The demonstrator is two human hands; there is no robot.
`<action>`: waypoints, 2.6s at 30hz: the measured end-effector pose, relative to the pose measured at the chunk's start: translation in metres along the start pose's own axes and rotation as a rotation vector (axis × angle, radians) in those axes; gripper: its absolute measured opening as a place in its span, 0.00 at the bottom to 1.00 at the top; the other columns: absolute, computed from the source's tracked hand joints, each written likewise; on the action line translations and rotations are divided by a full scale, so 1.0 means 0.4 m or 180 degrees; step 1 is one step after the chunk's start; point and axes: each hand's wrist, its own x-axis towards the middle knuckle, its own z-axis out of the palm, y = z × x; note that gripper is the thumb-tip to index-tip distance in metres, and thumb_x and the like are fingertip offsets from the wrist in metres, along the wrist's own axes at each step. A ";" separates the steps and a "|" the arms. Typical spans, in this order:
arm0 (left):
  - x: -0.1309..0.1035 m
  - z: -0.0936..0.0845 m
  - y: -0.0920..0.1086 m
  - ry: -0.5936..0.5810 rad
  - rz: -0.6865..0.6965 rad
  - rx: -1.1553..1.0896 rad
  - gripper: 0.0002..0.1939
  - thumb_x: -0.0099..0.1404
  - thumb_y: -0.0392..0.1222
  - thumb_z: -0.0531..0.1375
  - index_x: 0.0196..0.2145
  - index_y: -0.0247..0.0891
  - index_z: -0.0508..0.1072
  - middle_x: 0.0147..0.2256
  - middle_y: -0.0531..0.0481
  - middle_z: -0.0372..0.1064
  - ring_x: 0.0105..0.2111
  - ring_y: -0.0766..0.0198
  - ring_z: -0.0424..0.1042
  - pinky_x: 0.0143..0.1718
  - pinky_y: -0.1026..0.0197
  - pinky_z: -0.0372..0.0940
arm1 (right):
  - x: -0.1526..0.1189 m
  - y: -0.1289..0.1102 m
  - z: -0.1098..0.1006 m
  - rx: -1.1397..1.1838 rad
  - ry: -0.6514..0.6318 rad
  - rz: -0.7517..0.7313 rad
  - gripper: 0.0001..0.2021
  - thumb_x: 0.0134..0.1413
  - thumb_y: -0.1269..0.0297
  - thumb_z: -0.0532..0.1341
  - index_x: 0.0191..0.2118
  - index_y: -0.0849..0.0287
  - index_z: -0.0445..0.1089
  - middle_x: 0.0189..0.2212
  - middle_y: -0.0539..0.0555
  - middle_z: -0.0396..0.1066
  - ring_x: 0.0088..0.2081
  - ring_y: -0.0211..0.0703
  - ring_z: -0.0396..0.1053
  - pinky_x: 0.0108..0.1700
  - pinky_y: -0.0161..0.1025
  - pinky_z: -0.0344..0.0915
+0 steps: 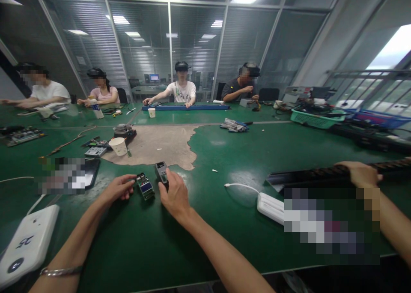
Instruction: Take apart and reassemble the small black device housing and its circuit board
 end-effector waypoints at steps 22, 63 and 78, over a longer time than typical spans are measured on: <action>0.016 0.001 -0.012 0.0077 -0.0017 0.0049 0.29 0.59 0.53 0.56 0.53 0.32 0.62 0.21 0.55 0.66 0.14 0.71 0.64 0.14 0.71 0.54 | -0.034 0.042 0.015 -0.0468 0.0009 0.0173 0.23 0.60 0.61 0.50 0.58 0.64 0.58 0.51 0.63 0.63 0.52 0.51 0.59 0.54 0.50 0.55; -0.016 0.001 -0.021 0.0270 0.0393 0.0008 0.24 0.59 0.50 0.56 0.48 0.32 0.67 0.20 0.54 0.67 0.15 0.68 0.67 0.16 0.68 0.61 | -0.016 -0.138 0.073 -0.0491 -0.0580 -0.0295 0.24 0.56 0.58 0.56 0.57 0.63 0.57 0.44 0.61 0.67 0.45 0.49 0.63 0.47 0.44 0.59; -0.013 0.014 -0.017 0.0323 0.0417 0.0199 0.19 0.59 0.54 0.55 0.39 0.35 0.66 0.21 0.54 0.67 0.15 0.68 0.68 0.14 0.69 0.59 | -0.030 -0.092 0.089 0.0167 -0.0501 -0.0517 0.24 0.58 0.62 0.55 0.59 0.63 0.56 0.48 0.62 0.65 0.49 0.51 0.62 0.51 0.48 0.59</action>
